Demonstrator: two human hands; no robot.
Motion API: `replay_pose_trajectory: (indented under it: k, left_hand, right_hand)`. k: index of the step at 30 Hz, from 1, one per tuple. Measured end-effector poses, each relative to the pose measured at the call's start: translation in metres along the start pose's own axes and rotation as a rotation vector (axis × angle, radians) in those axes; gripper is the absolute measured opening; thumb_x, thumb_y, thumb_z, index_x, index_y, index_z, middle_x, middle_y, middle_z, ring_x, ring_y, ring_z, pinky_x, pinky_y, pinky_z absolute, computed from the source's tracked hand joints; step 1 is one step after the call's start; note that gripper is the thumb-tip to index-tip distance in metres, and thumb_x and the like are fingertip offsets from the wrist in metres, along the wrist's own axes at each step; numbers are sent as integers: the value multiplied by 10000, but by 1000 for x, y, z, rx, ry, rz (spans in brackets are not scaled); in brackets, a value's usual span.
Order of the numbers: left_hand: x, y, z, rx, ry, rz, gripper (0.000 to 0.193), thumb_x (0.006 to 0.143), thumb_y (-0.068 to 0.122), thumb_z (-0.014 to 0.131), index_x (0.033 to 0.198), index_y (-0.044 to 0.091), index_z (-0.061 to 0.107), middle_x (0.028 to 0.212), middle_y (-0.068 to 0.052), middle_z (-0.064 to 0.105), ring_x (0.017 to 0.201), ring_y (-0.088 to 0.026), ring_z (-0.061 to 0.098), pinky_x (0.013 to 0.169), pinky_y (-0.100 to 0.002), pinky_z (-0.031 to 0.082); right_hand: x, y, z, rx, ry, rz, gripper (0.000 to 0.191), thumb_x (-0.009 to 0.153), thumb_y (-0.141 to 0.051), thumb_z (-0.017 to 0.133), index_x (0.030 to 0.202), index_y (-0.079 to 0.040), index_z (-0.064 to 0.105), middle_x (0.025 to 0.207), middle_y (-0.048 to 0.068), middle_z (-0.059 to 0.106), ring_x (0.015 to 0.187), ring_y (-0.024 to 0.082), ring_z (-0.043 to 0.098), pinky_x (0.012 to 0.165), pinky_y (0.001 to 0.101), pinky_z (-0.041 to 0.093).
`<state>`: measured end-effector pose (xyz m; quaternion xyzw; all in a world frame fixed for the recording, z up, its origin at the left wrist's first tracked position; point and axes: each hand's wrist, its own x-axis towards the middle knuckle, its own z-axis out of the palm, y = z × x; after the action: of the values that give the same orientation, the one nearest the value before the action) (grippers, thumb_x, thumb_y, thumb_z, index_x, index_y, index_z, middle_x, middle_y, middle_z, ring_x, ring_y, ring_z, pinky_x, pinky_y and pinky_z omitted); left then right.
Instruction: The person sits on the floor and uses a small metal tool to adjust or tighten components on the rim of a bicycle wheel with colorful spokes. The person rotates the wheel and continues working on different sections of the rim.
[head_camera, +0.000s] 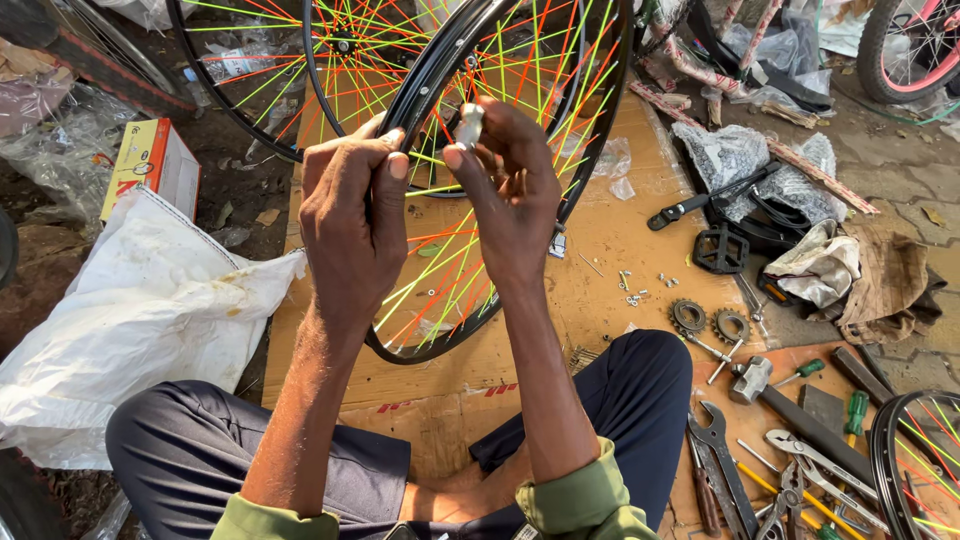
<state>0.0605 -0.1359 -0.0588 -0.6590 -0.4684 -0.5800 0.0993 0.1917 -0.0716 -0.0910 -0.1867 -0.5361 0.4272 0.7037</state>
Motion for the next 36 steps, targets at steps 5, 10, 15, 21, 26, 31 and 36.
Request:
replay_pose_trajectory:
  k: [5, 10, 15, 21, 26, 31, 36]
  left_hand:
    - [-4, -1, 4, -21, 20, 0, 88, 1093, 54, 633, 1151, -9, 652, 1323, -176, 704, 1152, -292, 635, 1010, -376, 517]
    - [-13, 0, 0, 70, 44, 40, 46, 1108, 39, 619, 1143, 11, 629, 1409, -170, 668, 1360, -339, 563, 1165, -421, 437]
    - [-21, 2, 1, 121, 43, 29, 30, 1091, 40, 619, 1117, 24, 613, 1407, -156, 664, 1360, -350, 546, 1187, -435, 397]
    - [-27, 4, -2, 86, 71, -20, 45, 1094, 35, 616, 1133, 23, 598, 1412, -155, 660, 1347, -335, 556, 1174, -421, 408]
    - [-11, 10, -8, -66, 13, -23, 164, 1127, 52, 586, 1279, -8, 567, 1433, -183, 623, 1300, -314, 586, 1152, -397, 456]
    - [17, 2, -5, 34, -50, 52, 153, 1116, 91, 588, 1218, -21, 611, 1232, -182, 673, 1174, -339, 584, 1037, -426, 464]
    - [16, -7, -1, 9, -25, -4, 160, 1168, 132, 563, 1163, -6, 642, 1119, -134, 670, 1133, -308, 587, 1015, -422, 470]
  right_hand:
    - [9, 12, -2, -169, -211, 96, 406, 1104, -97, 617, 1505, -70, 563, 1420, 65, 673, 1302, 130, 630, 1128, 317, 508]
    - [23, 13, -7, -254, -330, 60, 472, 1032, -61, 667, 1488, -112, 554, 1203, 54, 708, 1082, 95, 643, 994, 284, 536]
    - [30, 18, 14, -503, -248, 301, 316, 970, -16, 714, 1284, -42, 704, 933, 125, 667, 804, 143, 505, 704, 329, 453]
    - [8, 6, 3, 138, -341, 124, 288, 955, -33, 727, 1198, -79, 581, 1155, -4, 649, 1096, 89, 664, 1007, 261, 559]
    - [14, 20, 4, -43, -303, 154, 430, 947, 16, 754, 1325, -64, 565, 1087, 27, 701, 1008, 82, 672, 882, 271, 592]
    - [21, 32, 18, -165, -342, 130, 290, 1004, 49, 694, 1286, -13, 661, 1024, 39, 690, 964, 88, 632, 832, 269, 552]
    - [11, 22, 18, -36, -389, 67, 314, 1005, 26, 619, 1313, -23, 584, 1163, 28, 656, 1117, 104, 644, 1016, 262, 540]
